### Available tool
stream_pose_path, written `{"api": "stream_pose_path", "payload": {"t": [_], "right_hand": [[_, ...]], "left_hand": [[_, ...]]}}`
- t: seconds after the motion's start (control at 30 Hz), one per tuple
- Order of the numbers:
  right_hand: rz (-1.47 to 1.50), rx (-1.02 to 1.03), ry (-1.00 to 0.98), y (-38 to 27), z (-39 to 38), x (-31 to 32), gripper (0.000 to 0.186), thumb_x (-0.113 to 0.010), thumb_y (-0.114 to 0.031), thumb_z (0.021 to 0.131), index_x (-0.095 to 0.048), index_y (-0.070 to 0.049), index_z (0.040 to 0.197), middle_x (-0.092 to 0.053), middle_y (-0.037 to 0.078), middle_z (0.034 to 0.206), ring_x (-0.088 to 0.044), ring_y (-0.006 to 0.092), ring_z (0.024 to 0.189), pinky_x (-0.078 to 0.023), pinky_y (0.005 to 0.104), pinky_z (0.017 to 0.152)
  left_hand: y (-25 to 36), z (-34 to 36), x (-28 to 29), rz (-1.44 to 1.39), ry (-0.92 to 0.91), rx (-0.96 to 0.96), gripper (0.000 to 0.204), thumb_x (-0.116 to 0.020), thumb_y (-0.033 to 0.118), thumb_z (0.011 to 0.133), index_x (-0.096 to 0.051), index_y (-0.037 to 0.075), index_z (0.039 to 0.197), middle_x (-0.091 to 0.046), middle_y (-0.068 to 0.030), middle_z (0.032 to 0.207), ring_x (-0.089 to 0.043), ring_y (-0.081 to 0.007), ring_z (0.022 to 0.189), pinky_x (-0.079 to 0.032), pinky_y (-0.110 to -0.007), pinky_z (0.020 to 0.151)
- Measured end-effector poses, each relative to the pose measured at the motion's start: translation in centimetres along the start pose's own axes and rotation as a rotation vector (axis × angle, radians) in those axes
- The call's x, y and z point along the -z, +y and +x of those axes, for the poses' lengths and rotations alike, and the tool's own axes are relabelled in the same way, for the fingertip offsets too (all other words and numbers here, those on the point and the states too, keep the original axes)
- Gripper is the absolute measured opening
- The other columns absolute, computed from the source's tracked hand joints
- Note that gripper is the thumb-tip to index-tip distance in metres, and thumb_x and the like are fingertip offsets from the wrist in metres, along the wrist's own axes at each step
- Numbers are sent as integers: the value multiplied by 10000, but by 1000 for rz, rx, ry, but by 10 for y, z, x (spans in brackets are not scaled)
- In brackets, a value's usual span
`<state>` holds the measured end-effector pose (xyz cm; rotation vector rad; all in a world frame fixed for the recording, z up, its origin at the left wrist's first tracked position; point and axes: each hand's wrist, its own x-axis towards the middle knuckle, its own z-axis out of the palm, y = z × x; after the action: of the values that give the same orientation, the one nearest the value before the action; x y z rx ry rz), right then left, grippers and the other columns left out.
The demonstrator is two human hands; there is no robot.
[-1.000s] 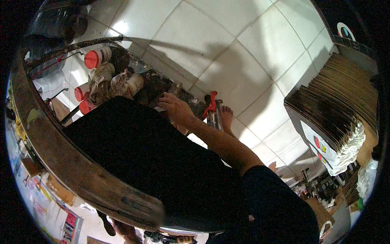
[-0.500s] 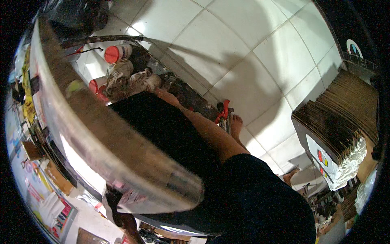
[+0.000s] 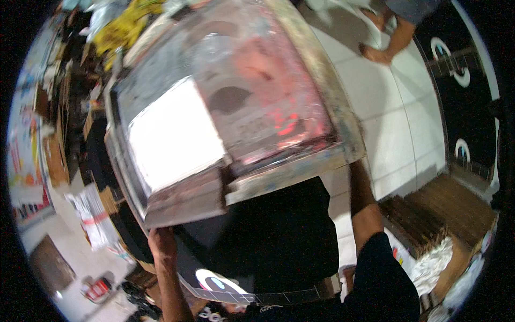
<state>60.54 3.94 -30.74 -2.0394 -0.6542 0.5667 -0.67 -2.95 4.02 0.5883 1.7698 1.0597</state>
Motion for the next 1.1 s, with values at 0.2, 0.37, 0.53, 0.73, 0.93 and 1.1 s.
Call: {"api": "stream_pose_path", "payload": {"t": [0.2,0.37,0.53,0.73,0.93,1.1], "right_hand": [[512,396,55,-293,-94,112,296,-634,-222,1042,-629,-11,1249,-655,77,1147,-613,211,1039,-483,378,995],[-119,1257,-841,-435,-257,28,795,-909,-399,715,-614,-66,1372,-621,136,1232,-557,321,1174,-416,470,1043],[-513,1337,-738,-456,-294,-43,291,-672,-73,906,-669,-40,1195,-666,159,1096,-639,291,1036,-473,466,921],[-797,1188,-599,-473,-290,-73,338,-800,-167,788,-688,-113,1102,-704,81,1000,-666,314,975,-486,473,853],[-610,1385,-459,-493,-249,-106,317,-762,-145,791,-679,-154,1096,-716,50,993,-659,304,947,-474,499,816],[-645,1422,-348,-525,-204,-180,314,-720,-125,812,-681,-175,1119,-719,45,1001,-658,298,949,-469,501,794]], "left_hand": [[4,4,-39,-125,110,117,452,-502,417,1084,-635,32,1281,-680,-104,1187,-592,-229,1083,-404,-392,1024],[15,3,-28,56,-103,102,550,-370,449,1131,-629,-23,1244,-738,-160,1118,-663,-254,998,-476,-402,952],[18,-3,1,710,208,-332,433,-794,373,919,-628,-11,1031,-723,-154,960,-650,-261,902,-508,-392,790],[5,23,12,777,175,-887,1160,-889,558,706,-373,-62,1540,-521,-263,1475,-449,-424,1416,-339,-538,1164],[-3,30,8,890,160,-841,1121,-847,596,744,-400,-77,1521,-502,-234,1521,-424,-390,1451,-310,-537,1183],[1,29,6,893,175,-817,1127,-865,601,717,-421,-61,1513,-520,-245,1499,-446,-395,1435,-314,-539,1166]]}}
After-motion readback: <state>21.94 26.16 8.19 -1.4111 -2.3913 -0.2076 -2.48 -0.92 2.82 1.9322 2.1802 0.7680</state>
